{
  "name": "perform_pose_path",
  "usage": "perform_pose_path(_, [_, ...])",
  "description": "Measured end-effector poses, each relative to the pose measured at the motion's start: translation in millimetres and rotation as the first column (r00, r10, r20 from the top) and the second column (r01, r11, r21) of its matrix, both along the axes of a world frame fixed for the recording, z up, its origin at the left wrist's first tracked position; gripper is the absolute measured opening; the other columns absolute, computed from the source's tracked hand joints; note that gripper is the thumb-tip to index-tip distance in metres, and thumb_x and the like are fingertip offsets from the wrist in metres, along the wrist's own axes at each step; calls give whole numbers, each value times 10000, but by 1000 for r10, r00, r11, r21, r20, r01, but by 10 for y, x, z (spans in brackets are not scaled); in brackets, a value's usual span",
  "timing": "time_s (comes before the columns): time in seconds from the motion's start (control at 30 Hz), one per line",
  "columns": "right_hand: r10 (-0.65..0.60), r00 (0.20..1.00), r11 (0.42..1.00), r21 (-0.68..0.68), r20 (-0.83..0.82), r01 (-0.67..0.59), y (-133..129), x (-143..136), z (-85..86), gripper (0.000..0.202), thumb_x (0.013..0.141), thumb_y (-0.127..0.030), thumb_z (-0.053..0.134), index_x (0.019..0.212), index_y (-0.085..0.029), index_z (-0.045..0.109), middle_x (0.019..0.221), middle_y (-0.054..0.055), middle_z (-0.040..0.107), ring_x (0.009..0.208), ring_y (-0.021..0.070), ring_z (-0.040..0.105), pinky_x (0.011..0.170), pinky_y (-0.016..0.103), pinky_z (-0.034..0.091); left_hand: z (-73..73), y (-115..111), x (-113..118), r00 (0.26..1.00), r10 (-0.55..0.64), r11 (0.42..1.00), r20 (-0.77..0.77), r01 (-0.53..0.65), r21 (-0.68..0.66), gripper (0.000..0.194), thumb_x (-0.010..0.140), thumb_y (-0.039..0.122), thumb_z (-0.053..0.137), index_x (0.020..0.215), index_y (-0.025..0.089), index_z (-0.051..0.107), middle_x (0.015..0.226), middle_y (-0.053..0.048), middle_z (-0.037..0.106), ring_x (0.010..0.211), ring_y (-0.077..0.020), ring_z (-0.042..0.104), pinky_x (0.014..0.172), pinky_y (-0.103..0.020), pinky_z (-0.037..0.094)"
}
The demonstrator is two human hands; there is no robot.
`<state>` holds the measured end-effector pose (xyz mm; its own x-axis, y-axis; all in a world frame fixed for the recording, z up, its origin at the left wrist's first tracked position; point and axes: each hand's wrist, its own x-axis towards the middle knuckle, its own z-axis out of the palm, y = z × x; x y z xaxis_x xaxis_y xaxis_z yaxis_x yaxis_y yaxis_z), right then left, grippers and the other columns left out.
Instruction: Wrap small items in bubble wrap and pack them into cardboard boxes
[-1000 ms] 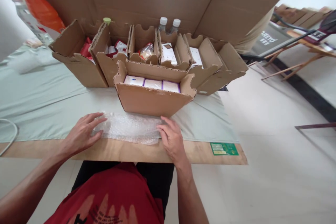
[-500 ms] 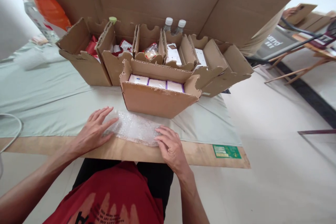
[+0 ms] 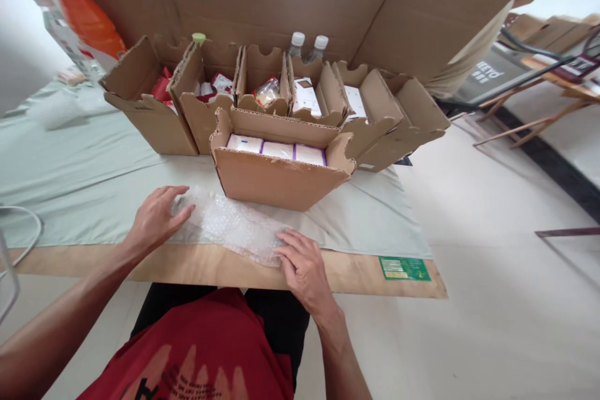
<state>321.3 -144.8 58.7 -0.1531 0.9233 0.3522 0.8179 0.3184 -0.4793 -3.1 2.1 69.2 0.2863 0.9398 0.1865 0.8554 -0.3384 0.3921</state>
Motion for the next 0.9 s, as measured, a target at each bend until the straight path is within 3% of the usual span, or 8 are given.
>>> perform_pose_path(0.17, [65,998,997,-36,23,-65,-20,-74,-9,282,921,-77,506,944,-227,743,1231,86,772,1212,291,697,948,487,542,-70,201,38,999,34,996,-12,-35,-77,360,859,309,508,1139,201,708,829,-52,751,845,-266,696,801,-368,539])
perform_pose_path(0.3, [77,997,994,-79,20,-75,-31,-86,-17,299,902,-71,498,938,-238,743,1265,84,758,1243,287,681,960,485,538,-91,162,-17,999,29,997,-37,-31,-70,369,826,268,501,1119,215,719,784,-55,743,877,-301,685,831,-406,525])
perform_pose_path(0.4, [89,996,989,-121,22,-86,-67,-41,61,290,899,-96,515,988,-238,751,1276,86,753,1243,289,680,979,489,536,-38,80,-65,998,21,999,-53,-23,-38,383,845,290,514,1164,194,702,830,-82,745,902,-329,676,858,-459,517])
perform_pose_path(0.5, [40,999,990,-138,13,-38,-108,28,231,275,924,-162,547,1092,-248,747,1273,87,751,1207,285,695,1002,491,531,97,-38,-57,998,26,999,-50,-24,42,399,915,360,514,1224,164,675,1009,-135,740,972,-341,667,915,-502,505])
perform_pose_path(0.57, [-30,999,994,-106,-16,28,-81,27,350,240,963,-225,558,1112,-253,744,1253,90,755,1172,278,705,1007,489,529,191,-129,24,999,-22,988,-24,26,151,361,967,351,496,1219,164,674,1093,-147,725,1025,-330,661,951,-503,501])
perform_pose_path(0.67, [-55,997,998,-33,-55,53,110,-141,417,251,1012,-242,517,1098,-254,752,1218,81,765,1150,259,705,1014,471,525,225,-244,266,965,-259,938,-36,260,230,304,1000,224,459,1203,186,682,1171,-133,720,1139,-294,648,999,-474,504])
perform_pose_path(0.77, [14,1000,999,-52,13,-14,391,-458,266,355,1024,-192,442,1220,-249,733,1325,79,727,1264,262,650,1051,466,513,79,-291,501,885,-449,877,-118,463,132,367,972,140,455,1267,185,669,1340,-149,677,1326,-300,570,1073,-484,474])
perform_pose_path(0.9, [46,978,989,-148,201,-16,564,-747,-96,462,1004,-203,468,1449,-190,590,1524,125,580,1431,311,509,1095,514,480,-207,-287,512,883,-441,890,-163,454,48,447,985,290,519,1407,167,603,1506,-197,570,1426,-376,486,1167,-612,356])
